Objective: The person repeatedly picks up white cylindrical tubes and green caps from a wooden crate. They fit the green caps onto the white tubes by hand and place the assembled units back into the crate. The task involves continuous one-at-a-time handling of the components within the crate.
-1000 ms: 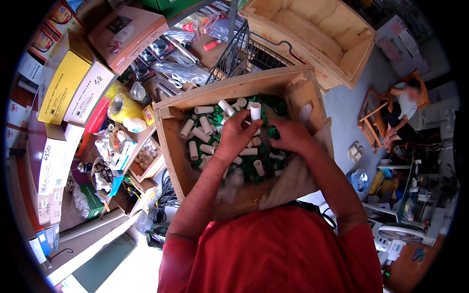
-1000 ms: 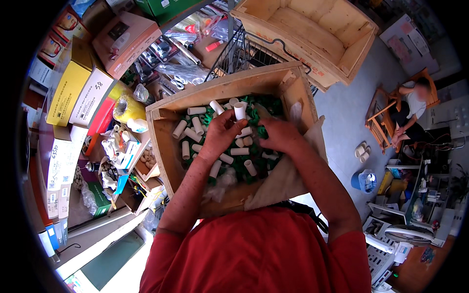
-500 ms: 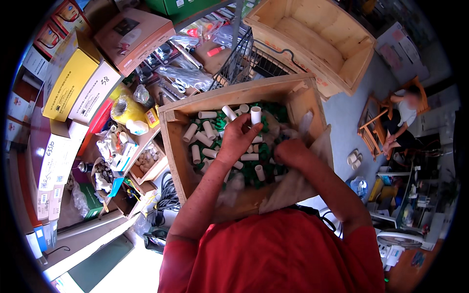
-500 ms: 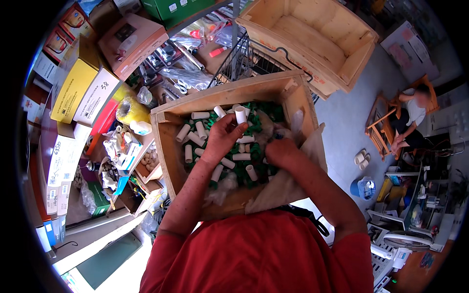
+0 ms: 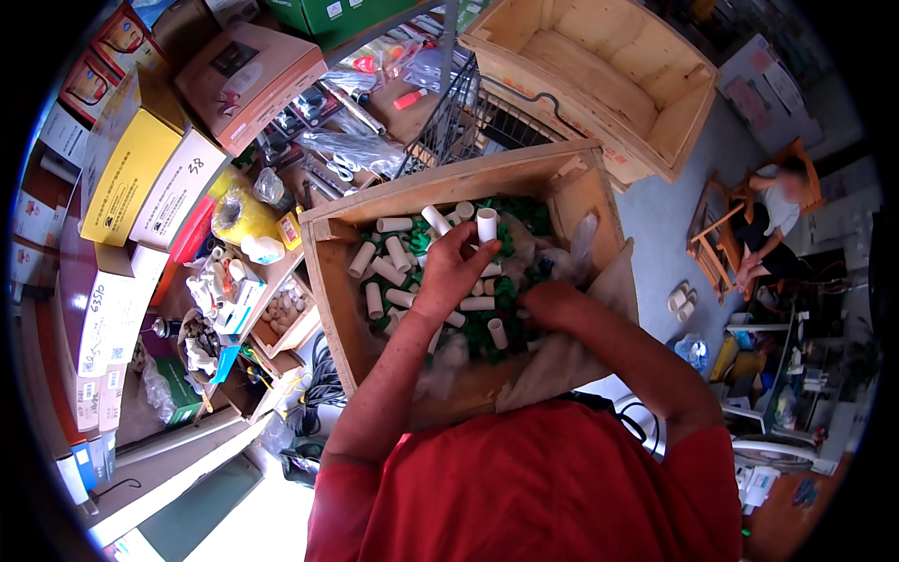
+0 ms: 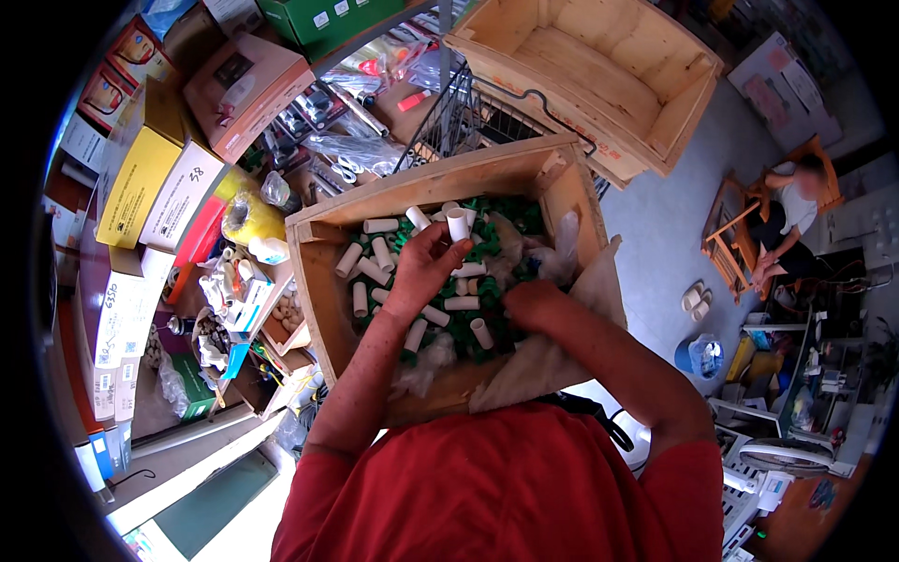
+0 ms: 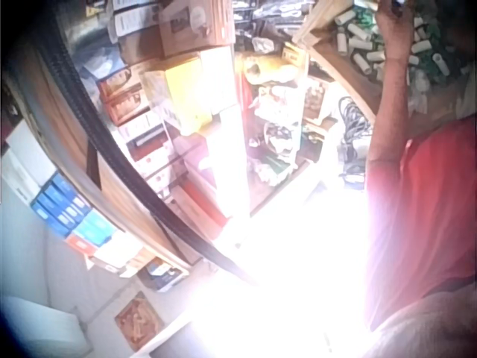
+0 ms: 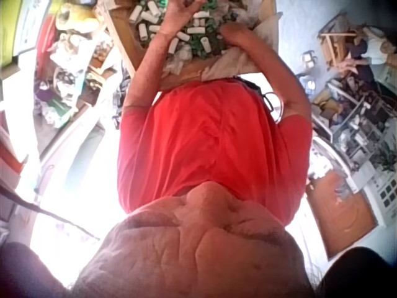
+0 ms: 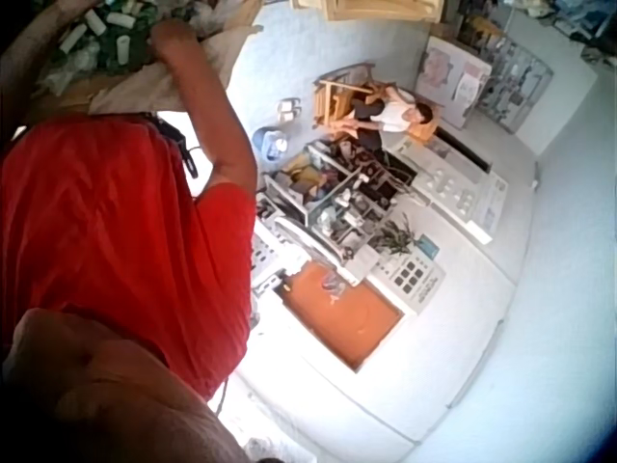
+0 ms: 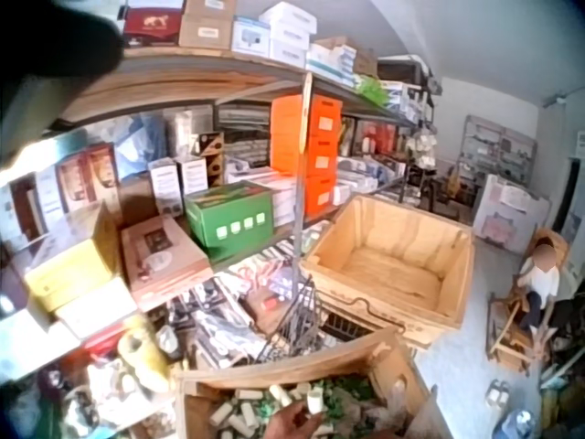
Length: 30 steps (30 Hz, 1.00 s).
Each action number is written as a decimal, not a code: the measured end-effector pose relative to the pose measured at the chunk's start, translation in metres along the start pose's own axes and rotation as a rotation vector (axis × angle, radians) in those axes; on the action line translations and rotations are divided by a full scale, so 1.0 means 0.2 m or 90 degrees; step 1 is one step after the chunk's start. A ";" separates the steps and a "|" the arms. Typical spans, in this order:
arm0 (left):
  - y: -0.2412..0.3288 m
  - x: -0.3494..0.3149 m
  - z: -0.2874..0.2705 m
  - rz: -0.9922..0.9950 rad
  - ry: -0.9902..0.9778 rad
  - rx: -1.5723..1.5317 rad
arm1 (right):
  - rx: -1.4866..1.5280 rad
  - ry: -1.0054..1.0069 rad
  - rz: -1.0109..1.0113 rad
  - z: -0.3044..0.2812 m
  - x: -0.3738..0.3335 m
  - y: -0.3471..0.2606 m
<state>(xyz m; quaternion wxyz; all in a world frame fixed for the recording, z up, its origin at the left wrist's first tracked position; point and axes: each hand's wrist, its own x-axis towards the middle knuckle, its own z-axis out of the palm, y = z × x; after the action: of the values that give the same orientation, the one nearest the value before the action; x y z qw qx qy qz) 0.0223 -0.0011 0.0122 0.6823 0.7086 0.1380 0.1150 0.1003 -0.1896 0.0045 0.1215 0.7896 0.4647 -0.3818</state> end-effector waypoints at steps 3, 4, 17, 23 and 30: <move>0.00 0.01 0.00 -0.002 -0.006 -0.015 | 0.043 -0.036 -0.027 -0.02 -0.01 0.01; 0.00 0.01 0.01 -0.003 -0.009 -0.022 | 0.048 -0.052 -0.037 0.01 0.01 0.02; -0.01 0.00 0.00 0.003 -0.016 -0.032 | 0.245 0.059 -0.044 -0.04 -0.03 0.08; 0.01 0.00 0.00 0.007 0.005 0.021 | 0.295 0.194 -0.009 -0.11 -0.07 0.10; 0.00 0.00 0.00 0.006 0.001 0.042 | 0.251 0.286 -0.026 -0.11 -0.08 0.06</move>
<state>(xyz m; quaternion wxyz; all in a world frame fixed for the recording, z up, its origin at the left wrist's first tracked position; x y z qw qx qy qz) 0.0215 -0.0009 0.0124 0.6580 0.7312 0.1390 0.1143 0.1176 -0.1935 0.0288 -0.1480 0.8531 0.4127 -0.2826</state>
